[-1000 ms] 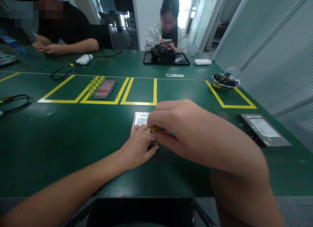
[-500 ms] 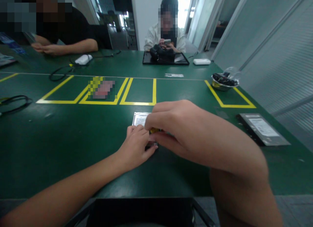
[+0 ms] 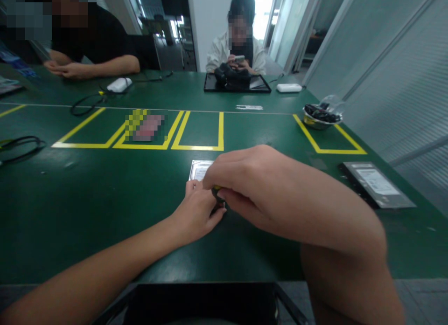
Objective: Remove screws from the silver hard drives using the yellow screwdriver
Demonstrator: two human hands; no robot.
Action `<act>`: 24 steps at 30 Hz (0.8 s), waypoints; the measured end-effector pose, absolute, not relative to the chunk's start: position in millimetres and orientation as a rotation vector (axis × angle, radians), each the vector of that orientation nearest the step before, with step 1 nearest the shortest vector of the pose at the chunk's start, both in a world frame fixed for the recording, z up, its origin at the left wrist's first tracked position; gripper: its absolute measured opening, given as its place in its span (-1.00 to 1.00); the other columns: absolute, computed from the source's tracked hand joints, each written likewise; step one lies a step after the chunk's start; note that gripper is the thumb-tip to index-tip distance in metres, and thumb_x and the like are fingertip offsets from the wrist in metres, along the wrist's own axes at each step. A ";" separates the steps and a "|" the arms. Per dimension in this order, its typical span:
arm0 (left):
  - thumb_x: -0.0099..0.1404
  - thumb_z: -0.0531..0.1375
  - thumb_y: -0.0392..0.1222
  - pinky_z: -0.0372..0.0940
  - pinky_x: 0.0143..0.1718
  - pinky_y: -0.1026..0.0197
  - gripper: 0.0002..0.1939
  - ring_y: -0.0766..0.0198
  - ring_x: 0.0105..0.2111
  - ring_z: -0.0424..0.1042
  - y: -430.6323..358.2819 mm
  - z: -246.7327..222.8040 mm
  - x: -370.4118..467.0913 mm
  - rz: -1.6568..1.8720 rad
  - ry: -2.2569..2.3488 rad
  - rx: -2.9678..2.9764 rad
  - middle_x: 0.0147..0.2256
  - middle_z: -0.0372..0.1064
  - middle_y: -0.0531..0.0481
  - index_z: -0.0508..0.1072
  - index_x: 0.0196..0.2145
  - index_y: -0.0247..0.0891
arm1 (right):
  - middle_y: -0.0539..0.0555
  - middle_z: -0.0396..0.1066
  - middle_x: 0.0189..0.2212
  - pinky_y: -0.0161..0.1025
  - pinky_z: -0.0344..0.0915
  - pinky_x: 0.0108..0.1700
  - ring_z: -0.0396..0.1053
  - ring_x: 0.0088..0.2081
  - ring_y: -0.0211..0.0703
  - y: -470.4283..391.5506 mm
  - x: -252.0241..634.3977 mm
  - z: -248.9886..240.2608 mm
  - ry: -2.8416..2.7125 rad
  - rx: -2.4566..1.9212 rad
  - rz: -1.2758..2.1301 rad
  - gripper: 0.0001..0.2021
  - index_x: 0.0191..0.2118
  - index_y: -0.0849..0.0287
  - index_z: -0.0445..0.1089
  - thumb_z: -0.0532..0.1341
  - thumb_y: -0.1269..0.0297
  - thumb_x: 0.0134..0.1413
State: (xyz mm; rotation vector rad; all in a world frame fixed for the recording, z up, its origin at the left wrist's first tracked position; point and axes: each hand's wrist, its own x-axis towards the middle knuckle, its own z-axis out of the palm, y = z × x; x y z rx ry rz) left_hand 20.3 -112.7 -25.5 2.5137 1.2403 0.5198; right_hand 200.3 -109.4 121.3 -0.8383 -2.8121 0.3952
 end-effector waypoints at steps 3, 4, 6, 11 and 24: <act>0.25 0.13 -0.25 0.04 -0.14 -0.04 -0.99 0.00 -0.12 0.32 -112.4 -25.0 21.0 0.513 1.239 2.508 -0.27 0.45 -0.04 0.34 -0.33 -0.21 | 0.09 0.45 -0.09 -0.26 0.27 -0.13 0.40 -0.14 -0.18 -110.5 200.7 121.4 -2.794 -0.839 0.415 -0.75 -0.09 0.16 0.45 0.08 0.47 0.22; 0.25 0.13 -0.25 0.04 -0.14 -0.04 -0.98 0.00 -0.12 0.32 -112.3 -24.9 21.4 0.506 1.242 2.508 -0.28 0.45 -0.05 0.34 -0.33 -0.21 | 0.09 0.42 -0.07 -0.27 0.27 -0.12 0.39 -0.14 -0.18 -110.9 200.9 121.4 -2.784 -0.850 0.415 -0.75 -0.10 0.15 0.46 0.08 0.47 0.22; 0.25 0.13 -0.24 0.05 -0.13 -0.05 -0.96 -0.01 -0.11 0.32 -112.2 -25.2 22.1 0.493 1.249 2.514 -0.27 0.45 -0.06 0.36 -0.30 -0.21 | 0.09 0.39 -0.05 -0.27 0.27 -0.13 0.38 -0.14 -0.19 -111.4 201.0 121.4 -2.763 -0.875 0.411 -0.78 -0.13 0.13 0.47 0.10 0.45 0.22; 0.27 0.12 -0.23 0.06 -0.12 -0.06 -0.86 -0.04 -0.07 0.32 -112.1 -27.0 22.7 0.485 1.249 2.539 -0.17 0.44 -0.09 0.38 -0.20 -0.21 | 0.11 0.39 -0.14 -0.27 0.23 -0.20 0.35 -0.21 -0.19 -110.0 200.4 121.6 -2.773 -0.853 0.454 -0.80 -0.17 0.16 0.47 0.09 0.35 0.28; 0.26 0.11 -0.24 0.06 -0.13 -0.07 -0.90 -0.02 -0.10 0.33 -112.0 -26.1 22.9 0.480 1.237 2.554 -0.23 0.45 -0.09 0.35 -0.24 -0.22 | 0.09 0.41 -0.21 -0.28 0.21 -0.22 0.35 -0.25 -0.21 -107.3 200.1 119.3 -2.765 -0.805 0.463 -0.81 -0.19 0.19 0.45 0.07 0.38 0.30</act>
